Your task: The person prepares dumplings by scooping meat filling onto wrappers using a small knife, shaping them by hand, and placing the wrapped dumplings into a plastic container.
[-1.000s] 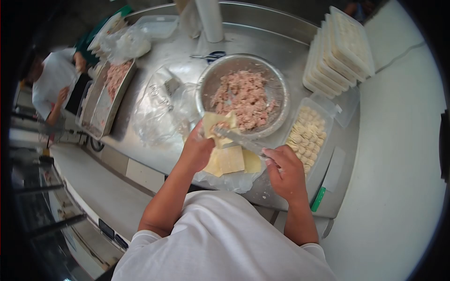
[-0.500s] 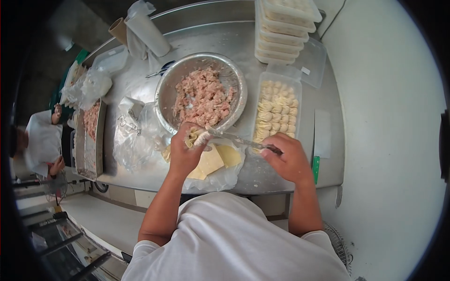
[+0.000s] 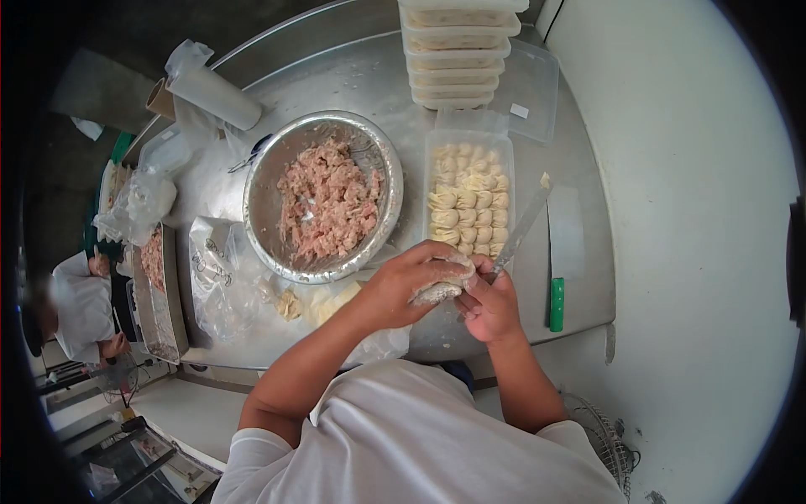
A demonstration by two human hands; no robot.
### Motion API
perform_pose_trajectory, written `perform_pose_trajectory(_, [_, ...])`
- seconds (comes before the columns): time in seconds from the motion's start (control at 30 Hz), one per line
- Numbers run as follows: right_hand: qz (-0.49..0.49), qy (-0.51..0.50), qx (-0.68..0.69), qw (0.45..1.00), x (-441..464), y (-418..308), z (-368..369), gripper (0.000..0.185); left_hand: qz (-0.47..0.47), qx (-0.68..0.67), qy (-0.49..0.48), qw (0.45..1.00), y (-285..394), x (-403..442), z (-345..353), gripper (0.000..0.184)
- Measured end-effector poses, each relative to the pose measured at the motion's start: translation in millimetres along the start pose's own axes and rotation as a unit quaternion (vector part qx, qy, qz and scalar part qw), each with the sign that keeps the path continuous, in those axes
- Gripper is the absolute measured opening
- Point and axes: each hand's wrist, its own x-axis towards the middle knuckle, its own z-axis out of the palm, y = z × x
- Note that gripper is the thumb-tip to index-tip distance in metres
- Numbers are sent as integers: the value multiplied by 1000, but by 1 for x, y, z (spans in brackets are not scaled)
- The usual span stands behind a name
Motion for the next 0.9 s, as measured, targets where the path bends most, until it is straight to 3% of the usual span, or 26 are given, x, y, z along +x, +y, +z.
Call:
perform_pose_trajectory(0.07, [-6, -12, -28, 1000, 3, -15, -9, 21, -9, -29, -24, 999, -19, 19, -1, 32])
perform_pose_trajectory(0.17, [-4, 72, -148, 986, 11, -33, -28, 21, 6, -19, -46, 999, -58, 59, -1, 23])
perform_pose_trajectory(0.23, [-140, 183, -264, 936, 19, -36, -50, 24, -60, 28, -39, 997, -77, 89, 0, 21])
perform_pose_trajectory(0.27, [-141, 186, -264, 936, 18, -43, -57, 24, -59, 26, -42, 997, -84, 102, 1, 21])
perform_pose_trajectory(0.33, [-110, 258, -271, 921, 16, -53, -65, 28, -114, 64, -6, 991, -94, 124, 5, 26])
perform_pose_trajectory(0.43, [-109, 287, -285, 908, 14, -51, -74, 26, -71, 116, -7, 991, -115, 135, 11, 38])
perform_pose_trajectory(0.53, [-127, 297, -324, 889, 14, -42, -82, 24, -112, 210, -88, 967, -121, 138, 8, 47])
perform_pose_trajectory(0.67, [-77, 296, -356, 883, 18, -41, -86, 23, -147, 204, -125, 960, -116, 144, 5, 44])
perform_pose_trajectory(0.73, [-142, 271, -396, 866, 25, -39, -95, 23, -136, 264, -198, 934, -117, 145, 8, 47])
perform_pose_trajectory(0.77, [-160, 255, -410, 861, 28, -40, -95, 23, -154, 267, -184, 933, -115, 136, 7, 47])
perform_pose_trajectory(0.83, [-170, 246, -478, 826, 30, -51, -81, 24, -72, 257, -85, 960, -99, 110, 0, 50])
perform_pose_trajectory(0.87, [-172, 235, -501, 815, 33, -56, -73, 25, -88, 265, -71, 957, -90, 91, -8, 50])
perform_pose_trajectory(0.9, [-203, 200, -567, 773, 33, -60, -64, 25, -66, 238, -38, 968, -78, 69, -16, 51])
